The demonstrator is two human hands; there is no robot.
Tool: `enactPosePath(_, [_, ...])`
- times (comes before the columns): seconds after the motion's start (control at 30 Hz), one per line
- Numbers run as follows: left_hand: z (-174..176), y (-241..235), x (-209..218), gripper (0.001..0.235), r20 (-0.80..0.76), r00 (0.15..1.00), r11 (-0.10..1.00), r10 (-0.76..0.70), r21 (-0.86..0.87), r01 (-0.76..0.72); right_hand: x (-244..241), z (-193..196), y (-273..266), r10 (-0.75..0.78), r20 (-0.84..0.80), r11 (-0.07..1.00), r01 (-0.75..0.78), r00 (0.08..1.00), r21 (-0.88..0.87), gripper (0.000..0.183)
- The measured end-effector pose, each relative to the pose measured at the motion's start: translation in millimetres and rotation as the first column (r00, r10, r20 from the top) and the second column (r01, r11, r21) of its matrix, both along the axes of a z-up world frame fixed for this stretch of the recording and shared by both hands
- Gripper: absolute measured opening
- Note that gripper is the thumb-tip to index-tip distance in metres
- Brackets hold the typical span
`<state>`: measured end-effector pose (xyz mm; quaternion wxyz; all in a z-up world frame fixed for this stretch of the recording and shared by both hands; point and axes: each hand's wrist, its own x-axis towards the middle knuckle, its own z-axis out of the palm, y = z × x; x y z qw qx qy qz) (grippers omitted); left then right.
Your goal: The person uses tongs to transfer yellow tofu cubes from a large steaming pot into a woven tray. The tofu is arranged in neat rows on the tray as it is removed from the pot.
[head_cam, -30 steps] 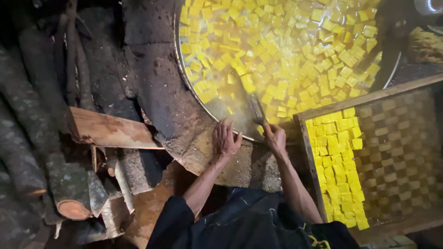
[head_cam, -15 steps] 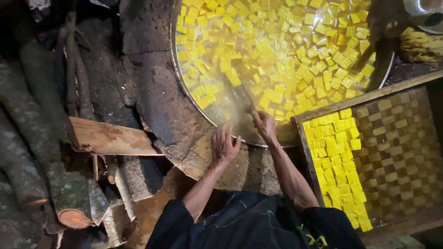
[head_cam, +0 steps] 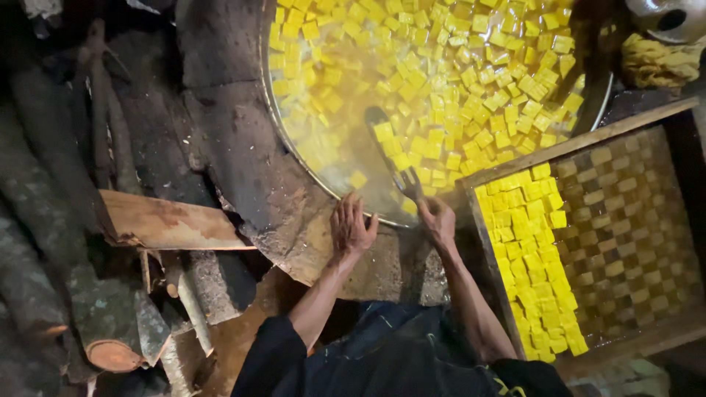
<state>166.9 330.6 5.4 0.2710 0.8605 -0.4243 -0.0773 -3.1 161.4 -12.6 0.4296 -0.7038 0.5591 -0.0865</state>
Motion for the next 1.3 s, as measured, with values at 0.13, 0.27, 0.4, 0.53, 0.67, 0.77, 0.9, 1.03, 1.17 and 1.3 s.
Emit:
enactPosePath(0.13, [-4.6, 0.9, 0.2, 0.063, -0.02, 1.0, 1.0, -0.003, -0.003, 0.003, 8.9, 20.9, -3.9, -0.002, -0.23, 1.0, 0.001, 0.973, -0.002, 0.051])
enactPosePath(0.27, [-8.5, 1.4, 0.4, 0.061, 0.01, 1.0, 1.0, 0.0, -0.008, 0.0, 25.7, 15.6, -8.9, -0.028, -0.275, 0.996, 0.05, 0.961, 0.073, 0.051])
enactPosePath(0.4, [-9.5, 1.2, 0.8, 0.058, 0.013, 1.0, 1.0, -0.001, -0.017, 0.001, 44.0, -8.2, -27.4, 0.036, -0.181, 0.997, -0.023, 0.983, 0.073, 0.047])
enactPosePath(0.53, [-16.0, -0.1, -0.6, 0.057, 0.003, 1.0, 1.0, 0.008, 0.0, -0.008, 74.7, -36.4, -56.6, 0.147, -0.176, 0.988, -0.153, 0.973, -0.02, 0.046])
enactPosePath(0.67, [-19.8, -1.0, -0.7, 0.057, 0.008, 0.999, 0.999, 0.039, 0.026, -0.039, 94.9, -28.4, -55.3, -0.005, 0.132, 0.996, -0.007, 0.991, 0.091, 0.043])
enactPosePath(0.77, [-20.5, -1.1, -4.5, 0.06, -0.028, 0.998, 0.998, 0.056, 0.03, -0.055, 84.5, 7.4, -43.8, -0.042, 0.294, 0.993, 0.008, 0.955, 0.117, 0.039])
enactPosePath(0.9, [-19.9, -4.3, -7.6, 0.057, -0.057, 0.998, 0.993, 0.04, -0.108, -0.046, 16.3, 62.2, -41.6, -0.071, 0.424, 0.997, 0.054, 0.903, 0.052, 0.034])
enactPosePath(1.03, [-16.8, -19.6, -13.2, 0.054, -0.017, 1.0, 0.965, -0.009, -0.262, 0.005, -108.7, 93.9, -32.4, -0.27, 0.391, 0.962, 0.257, 0.88, 0.088, 0.027])
enactPosePath(1.17, [-6.4, -50.6, -48.1, 0.052, -0.045, 0.987, 0.914, -0.157, -0.384, 0.128, -260.9, 124.4, -12.4, -0.291, 0.393, 0.944, 0.329, 0.872, -0.03, 0.024])
enactPosePath(1.3, [9.8, -122.9, -114.3, 0.051, -0.049, 0.924, 0.823, -0.379, -0.474, 0.313, -379.0, 142.8, 23.6, -0.431, 0.088, 0.867, 0.44, 0.898, -0.233, 0.029])
